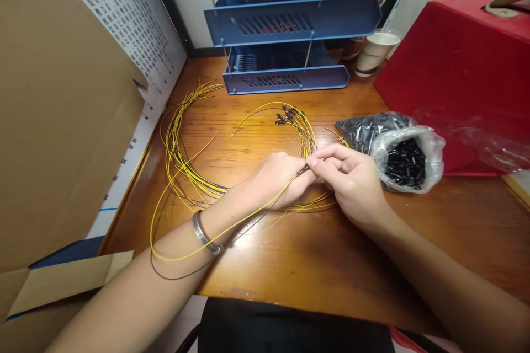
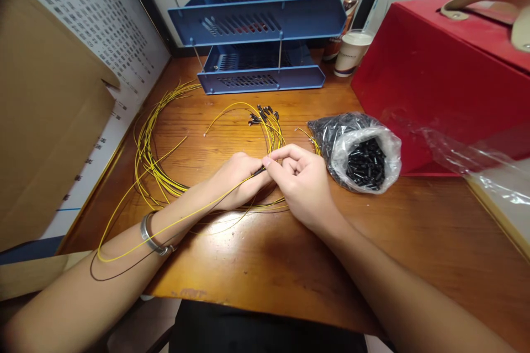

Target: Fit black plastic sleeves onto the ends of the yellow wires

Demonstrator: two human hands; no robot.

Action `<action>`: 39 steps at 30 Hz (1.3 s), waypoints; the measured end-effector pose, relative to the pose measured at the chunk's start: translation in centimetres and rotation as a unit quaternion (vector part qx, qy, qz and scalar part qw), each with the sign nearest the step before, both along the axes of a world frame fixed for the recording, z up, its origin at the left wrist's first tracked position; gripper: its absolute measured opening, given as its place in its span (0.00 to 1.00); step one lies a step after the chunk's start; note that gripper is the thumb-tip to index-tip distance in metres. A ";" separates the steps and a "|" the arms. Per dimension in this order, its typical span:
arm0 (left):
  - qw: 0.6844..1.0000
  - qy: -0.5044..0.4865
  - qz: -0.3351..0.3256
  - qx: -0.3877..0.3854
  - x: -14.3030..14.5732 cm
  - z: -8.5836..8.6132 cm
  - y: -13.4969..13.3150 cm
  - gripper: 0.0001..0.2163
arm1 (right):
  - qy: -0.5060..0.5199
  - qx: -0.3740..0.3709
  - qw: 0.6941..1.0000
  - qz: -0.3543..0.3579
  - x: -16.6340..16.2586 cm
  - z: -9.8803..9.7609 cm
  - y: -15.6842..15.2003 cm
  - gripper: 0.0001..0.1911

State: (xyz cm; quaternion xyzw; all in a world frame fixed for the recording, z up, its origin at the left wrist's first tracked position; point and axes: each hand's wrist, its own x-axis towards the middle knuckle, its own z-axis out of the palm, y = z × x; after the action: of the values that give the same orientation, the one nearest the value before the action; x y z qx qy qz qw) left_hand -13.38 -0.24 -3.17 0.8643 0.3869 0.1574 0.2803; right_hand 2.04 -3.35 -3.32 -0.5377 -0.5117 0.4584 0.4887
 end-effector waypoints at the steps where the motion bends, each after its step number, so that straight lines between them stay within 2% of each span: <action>1: 1.000 0.003 0.004 -0.001 0.0 0.0 0.0 0.27 | 0.008 0.002 1.000 -0.001 0.0 0.0 0.0 0.10; 6: 1.000 0.008 0.012 -0.002 0.0 0.2 -0.1 0.27 | 0.047 0.012 0.999 -0.009 0.1 0.0 -0.1 0.10; 13: 1.000 -0.011 -0.002 0.005 -0.2 -0.4 0.2 0.25 | 0.021 0.005 1.000 0.010 0.1 0.0 -0.1 0.09; 18: 1.000 -0.005 0.001 0.003 -0.2 -0.3 0.1 0.26 | 0.040 0.002 0.999 -0.009 0.1 0.1 0.0 0.11; 23: 1.000 -0.009 -0.003 0.002 -0.3 -0.2 0.1 0.25 | 0.010 0.002 1.000 0.012 0.2 0.2 0.0 0.11; 28: 1.000 -0.006 0.005 0.007 -0.2 -0.2 0.1 0.26 | 0.041 0.011 0.999 -0.011 0.4 0.1 0.1 0.11; 34: 1.000 -0.023 0.000 -0.010 -0.2 -0.3 0.1 0.25 | 0.003 0.012 1.000 0.008 0.1 0.1 0.0 0.11; 39: 1.000 -0.018 0.005 -0.004 -0.2 -0.4 0.2 0.26 | 0.012 0.014 1.000 -0.009 0.1 0.0 0.1 0.13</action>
State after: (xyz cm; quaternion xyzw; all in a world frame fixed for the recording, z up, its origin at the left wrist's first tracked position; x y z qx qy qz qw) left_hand -13.58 -0.08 -3.56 0.8581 0.3867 0.1731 0.2899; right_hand 2.19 -3.26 -3.27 -0.5296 -0.5074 0.4531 0.5066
